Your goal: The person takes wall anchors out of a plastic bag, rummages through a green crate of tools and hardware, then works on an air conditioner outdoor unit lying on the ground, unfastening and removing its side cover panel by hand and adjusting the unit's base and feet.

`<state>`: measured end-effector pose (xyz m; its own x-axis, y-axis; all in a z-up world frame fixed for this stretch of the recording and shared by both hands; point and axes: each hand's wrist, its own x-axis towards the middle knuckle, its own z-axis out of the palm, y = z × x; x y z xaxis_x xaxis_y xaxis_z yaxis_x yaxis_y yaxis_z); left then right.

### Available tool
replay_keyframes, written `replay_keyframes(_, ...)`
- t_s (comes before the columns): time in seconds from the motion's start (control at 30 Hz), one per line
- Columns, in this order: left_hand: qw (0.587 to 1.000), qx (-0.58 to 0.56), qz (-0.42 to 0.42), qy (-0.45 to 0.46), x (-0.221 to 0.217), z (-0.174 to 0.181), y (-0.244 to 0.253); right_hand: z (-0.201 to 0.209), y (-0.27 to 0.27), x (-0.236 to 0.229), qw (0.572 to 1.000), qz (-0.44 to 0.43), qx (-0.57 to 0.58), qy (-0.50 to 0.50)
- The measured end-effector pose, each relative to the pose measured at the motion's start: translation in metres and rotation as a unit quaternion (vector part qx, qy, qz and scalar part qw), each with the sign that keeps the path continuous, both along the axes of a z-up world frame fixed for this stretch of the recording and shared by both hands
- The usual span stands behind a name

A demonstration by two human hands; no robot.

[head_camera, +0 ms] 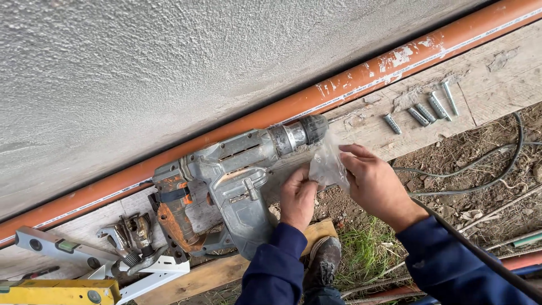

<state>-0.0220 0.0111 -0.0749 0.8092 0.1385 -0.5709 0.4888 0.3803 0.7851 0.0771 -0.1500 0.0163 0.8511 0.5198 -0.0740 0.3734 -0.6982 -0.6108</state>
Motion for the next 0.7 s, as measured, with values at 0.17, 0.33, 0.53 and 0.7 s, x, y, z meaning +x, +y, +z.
replay_keyframes(0.17, 0.993, -0.106, 0.047, -0.037, -0.005, -0.009, 0.006, -0.011, 0.012, -0.007, 0.998, 0.047, -0.031, -0.024)
replay_keyframes(0.33, 0.963, -0.244, 0.113, 0.01, -0.003, -0.003, 0.01, -0.004, 0.019, 0.002, 0.994, 0.095, -0.053, -0.028)
replay_keyframes(0.53, 0.967, -0.224, 0.112, 0.043, 0.01, 0.004, 0.01, -0.005, 0.018, 0.006, 0.988, 0.116, -0.1, -0.03)
replay_keyframes(0.7, 0.978, -0.182, 0.094, 0.03, 0.008, -0.001, 0.008, -0.016, 0.012, 0.002, 0.989, 0.098, -0.089, -0.063)
